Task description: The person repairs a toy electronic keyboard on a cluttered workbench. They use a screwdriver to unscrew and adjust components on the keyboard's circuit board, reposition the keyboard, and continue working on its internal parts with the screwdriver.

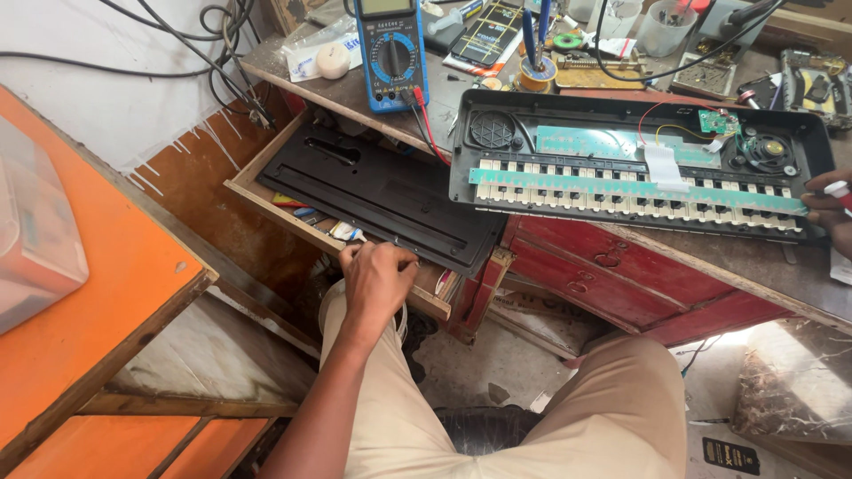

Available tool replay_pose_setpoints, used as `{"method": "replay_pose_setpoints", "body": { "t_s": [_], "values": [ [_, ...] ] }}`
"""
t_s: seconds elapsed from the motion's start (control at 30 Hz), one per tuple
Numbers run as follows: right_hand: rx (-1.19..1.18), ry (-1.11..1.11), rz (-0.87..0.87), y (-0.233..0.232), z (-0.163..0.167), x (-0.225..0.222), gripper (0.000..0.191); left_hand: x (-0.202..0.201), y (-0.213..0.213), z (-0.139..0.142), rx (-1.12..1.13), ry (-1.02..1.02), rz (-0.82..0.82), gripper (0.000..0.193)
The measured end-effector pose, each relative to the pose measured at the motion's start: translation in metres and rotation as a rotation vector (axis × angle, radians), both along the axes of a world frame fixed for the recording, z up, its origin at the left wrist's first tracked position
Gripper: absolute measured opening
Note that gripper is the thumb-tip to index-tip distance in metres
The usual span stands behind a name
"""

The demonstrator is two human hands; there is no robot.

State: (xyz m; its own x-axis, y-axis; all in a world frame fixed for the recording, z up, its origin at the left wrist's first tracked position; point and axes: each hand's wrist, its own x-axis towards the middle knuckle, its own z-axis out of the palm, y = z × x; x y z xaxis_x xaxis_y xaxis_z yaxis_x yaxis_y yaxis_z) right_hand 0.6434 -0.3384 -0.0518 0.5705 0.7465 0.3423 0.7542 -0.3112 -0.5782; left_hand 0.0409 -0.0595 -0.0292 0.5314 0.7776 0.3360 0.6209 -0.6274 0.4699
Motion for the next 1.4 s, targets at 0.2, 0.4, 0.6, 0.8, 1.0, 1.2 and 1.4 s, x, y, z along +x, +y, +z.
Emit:
{"method": "replay_pose_setpoints", "body": {
  "t_s": [0.2,0.4,0.6,0.8,1.0,1.2,1.4],
  "values": [
    [0.018,-0.015,-0.011,-0.02,0.0,-0.011,0.019,0.009,-0.001,0.011,-0.083,0.082,0.069,0.009],
    [0.036,-0.068,0.055,-0.022,0.009,-0.015,0.019,0.015,0.0,0.012,-0.04,0.117,0.129,0.007],
    [0.035,-0.066,0.042,-0.021,0.029,-0.045,0.021,0.016,0.005,0.008,-0.078,0.164,0.134,0.011],
    [0.01,-0.132,-0.01,-0.016,0.062,-0.088,0.02,0.005,0.007,0.006,-0.054,0.06,0.045,0.013],
    [0.032,-0.223,-0.082,-0.021,0.091,-0.137,0.019,-0.007,-0.005,0.019,-0.144,-0.218,-0.031,0.016],
    [0.08,-0.3,-0.14,-0.024,0.1,-0.169,0.017,-0.006,-0.014,0.046,-0.252,-0.498,-0.127,0.009],
    [0.194,-0.11,-0.173,-0.018,0.102,-0.176,0.021,0.02,-0.024,0.078,-0.244,-0.582,-0.276,0.009]
  ]
}}
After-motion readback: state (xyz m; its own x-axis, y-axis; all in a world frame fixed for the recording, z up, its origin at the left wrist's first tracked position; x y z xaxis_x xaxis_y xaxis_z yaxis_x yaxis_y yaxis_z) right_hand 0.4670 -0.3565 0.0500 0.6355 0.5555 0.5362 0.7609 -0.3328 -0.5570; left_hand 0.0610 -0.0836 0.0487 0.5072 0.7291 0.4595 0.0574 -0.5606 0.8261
